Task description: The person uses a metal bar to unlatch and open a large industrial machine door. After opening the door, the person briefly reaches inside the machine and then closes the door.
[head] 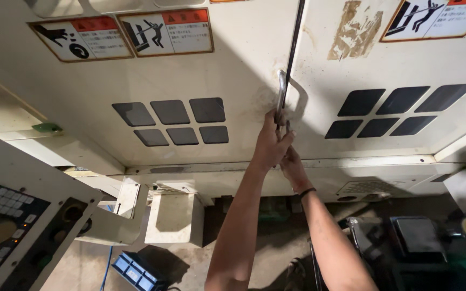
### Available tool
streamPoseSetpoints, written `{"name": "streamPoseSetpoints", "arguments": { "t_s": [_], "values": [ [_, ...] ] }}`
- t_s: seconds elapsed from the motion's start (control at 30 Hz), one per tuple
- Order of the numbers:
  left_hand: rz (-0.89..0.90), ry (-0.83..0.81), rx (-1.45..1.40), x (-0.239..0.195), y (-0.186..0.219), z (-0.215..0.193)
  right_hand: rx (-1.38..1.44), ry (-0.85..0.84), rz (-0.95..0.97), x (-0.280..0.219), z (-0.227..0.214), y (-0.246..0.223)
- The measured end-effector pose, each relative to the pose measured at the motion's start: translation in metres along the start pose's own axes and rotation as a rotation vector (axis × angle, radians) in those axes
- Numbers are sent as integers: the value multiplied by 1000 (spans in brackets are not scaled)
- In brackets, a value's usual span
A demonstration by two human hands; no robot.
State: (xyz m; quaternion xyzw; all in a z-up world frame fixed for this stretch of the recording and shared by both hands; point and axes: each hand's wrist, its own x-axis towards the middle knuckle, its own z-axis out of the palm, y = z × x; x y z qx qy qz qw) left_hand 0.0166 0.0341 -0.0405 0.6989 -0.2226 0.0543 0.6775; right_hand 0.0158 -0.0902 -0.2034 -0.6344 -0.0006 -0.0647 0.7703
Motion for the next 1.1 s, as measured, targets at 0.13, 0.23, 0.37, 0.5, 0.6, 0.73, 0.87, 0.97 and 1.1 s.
{"name": "streamPoseSetpoints", "arguments": {
  "t_s": [0.13,0.23,0.37,0.5,0.6,0.73,0.87,0.97,1.1],
  "values": [
    [45,11,7,0,5,0,-252,16,-119,-2,0,3],
    [16,10,18,0,9,-1,-219,-25,-94,-6,3,-7],
    [-58,4,14,0,10,-1,-250,-38,-61,-12,9,-27],
    [80,-4,27,0,6,-2,-340,-47,-12,-17,15,-41],
    [75,-14,41,1,6,-3,-353,-53,12,-19,17,-46],
    [39,-8,23,0,9,-3,-362,-48,-1,-17,15,-42],
    [-5,-10,6,-1,13,-3,-324,-48,-25,-13,11,-31],
    [28,-14,-10,0,13,-3,-259,-51,-40,-11,8,-22],
    [7,-14,-24,0,11,-3,-234,-49,-49,-9,3,-11]
  ]
}}
